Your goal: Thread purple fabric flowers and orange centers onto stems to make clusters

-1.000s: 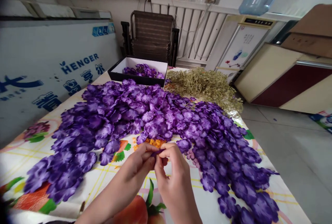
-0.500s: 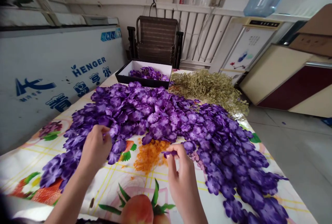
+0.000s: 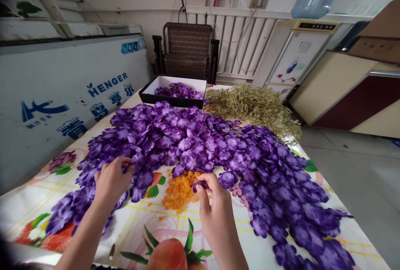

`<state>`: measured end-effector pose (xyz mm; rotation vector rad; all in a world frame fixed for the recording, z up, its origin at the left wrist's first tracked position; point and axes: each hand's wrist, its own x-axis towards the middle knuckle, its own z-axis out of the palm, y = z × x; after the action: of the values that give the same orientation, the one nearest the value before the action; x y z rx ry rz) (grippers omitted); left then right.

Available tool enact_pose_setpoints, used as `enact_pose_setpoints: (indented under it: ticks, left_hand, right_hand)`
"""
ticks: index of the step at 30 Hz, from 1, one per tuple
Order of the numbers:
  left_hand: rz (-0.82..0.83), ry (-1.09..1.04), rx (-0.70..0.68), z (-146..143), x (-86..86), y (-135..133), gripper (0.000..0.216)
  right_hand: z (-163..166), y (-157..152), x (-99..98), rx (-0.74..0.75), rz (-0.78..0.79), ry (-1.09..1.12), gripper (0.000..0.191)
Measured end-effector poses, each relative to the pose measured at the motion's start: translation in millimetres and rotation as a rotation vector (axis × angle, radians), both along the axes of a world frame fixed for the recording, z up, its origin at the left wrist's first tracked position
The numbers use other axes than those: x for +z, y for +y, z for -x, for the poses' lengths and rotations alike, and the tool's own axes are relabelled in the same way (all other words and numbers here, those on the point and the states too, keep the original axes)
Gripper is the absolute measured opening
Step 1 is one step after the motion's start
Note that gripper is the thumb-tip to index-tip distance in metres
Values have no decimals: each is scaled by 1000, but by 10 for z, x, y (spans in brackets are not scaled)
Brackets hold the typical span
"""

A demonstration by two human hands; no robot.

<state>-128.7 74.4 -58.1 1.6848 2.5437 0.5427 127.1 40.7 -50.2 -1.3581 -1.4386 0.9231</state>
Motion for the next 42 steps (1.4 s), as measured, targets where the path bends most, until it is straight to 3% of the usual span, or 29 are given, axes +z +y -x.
enact_pose_setpoints:
  ticks: [5,9,10,12,13,16,28,35,42]
  left_hand:
    - [-74,-76,-4,-11,185,-18,24]
    - [-123,-266,-185,-235,368,-70,17]
    - [-110,-365,-270,-340,412,-100,17]
    - [-4,-852,-417,-579,484,-176,17]
    - [43,-998,-451,-695,511,-217,17]
    - [139,-1168,-496,-944,557,-320,16]
    - [161,-1199,-594,-998,517,-348,12]
    - [122,-1141,-577,-927,489,-297,17]
    - [156,-970,-701,-985,527,-354,18]
  right_hand:
    - [-30,19,-14,-5,-14,24,8]
    - [-37,-1,9,68,27,169,6]
    - [-31,-14,32,99,41,240,4]
    - [-9,-44,94,169,54,395,5]
    - [5,-60,128,201,55,457,8]
    - [36,-93,199,233,30,481,12]
    - [-35,-74,90,171,-303,100,23]
    - [-93,-154,184,328,-104,10,29]
    - [-60,-118,139,201,-330,-50,26]
